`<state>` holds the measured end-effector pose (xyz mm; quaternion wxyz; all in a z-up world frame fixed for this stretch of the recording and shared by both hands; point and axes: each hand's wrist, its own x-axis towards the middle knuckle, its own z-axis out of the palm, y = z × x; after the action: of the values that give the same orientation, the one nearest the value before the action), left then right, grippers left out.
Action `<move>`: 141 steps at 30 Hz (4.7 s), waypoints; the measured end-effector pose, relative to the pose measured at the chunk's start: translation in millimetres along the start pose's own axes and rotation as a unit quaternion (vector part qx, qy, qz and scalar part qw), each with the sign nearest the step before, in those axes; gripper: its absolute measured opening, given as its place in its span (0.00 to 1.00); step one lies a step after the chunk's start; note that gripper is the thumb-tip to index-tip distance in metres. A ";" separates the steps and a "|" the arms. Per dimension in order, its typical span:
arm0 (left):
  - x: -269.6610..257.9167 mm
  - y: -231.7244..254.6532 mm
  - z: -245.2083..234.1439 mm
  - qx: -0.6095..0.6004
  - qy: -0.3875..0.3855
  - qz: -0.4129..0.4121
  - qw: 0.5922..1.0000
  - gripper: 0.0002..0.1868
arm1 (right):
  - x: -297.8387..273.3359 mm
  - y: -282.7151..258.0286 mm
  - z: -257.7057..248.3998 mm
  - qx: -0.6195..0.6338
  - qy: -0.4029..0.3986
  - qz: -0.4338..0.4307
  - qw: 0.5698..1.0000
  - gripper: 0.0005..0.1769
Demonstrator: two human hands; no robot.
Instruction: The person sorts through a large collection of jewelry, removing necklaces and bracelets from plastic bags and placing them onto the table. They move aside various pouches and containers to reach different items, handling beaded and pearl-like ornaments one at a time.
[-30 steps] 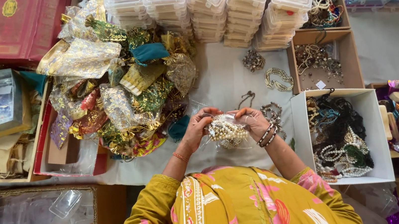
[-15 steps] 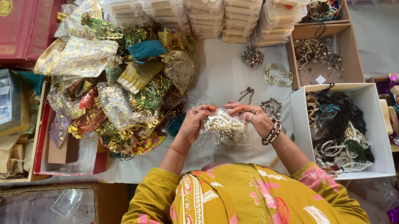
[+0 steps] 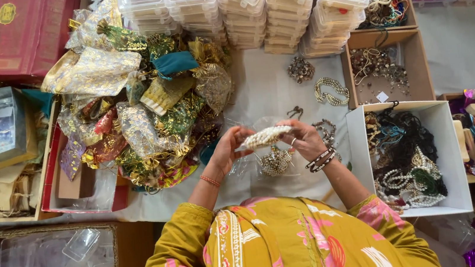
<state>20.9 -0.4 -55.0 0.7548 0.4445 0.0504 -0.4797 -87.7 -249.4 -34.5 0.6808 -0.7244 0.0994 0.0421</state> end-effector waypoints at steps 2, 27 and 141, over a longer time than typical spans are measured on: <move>3.4 -3.5 -2.1 0.020 0.013 0.010 1.000 0.22 | 8.9 33.8 -8.3 0.018 0.017 0.007 1.000 0.18; 19.9 19.1 18.9 0.587 -0.007 0.123 0.800 0.19 | 43.6 1.6 9.0 -0.186 -0.195 0.021 0.963 0.27; -5.5 -89.1 -4.1 0.758 -0.076 0.332 0.556 0.40 | -66.6 64.6 7.4 -0.555 -0.013 -0.162 0.816 0.34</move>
<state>-49.2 -6.5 -110.2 0.2460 0.7996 -0.5406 -0.0886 -165.2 -239.7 -85.2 0.1615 -0.9844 -0.0686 -0.0117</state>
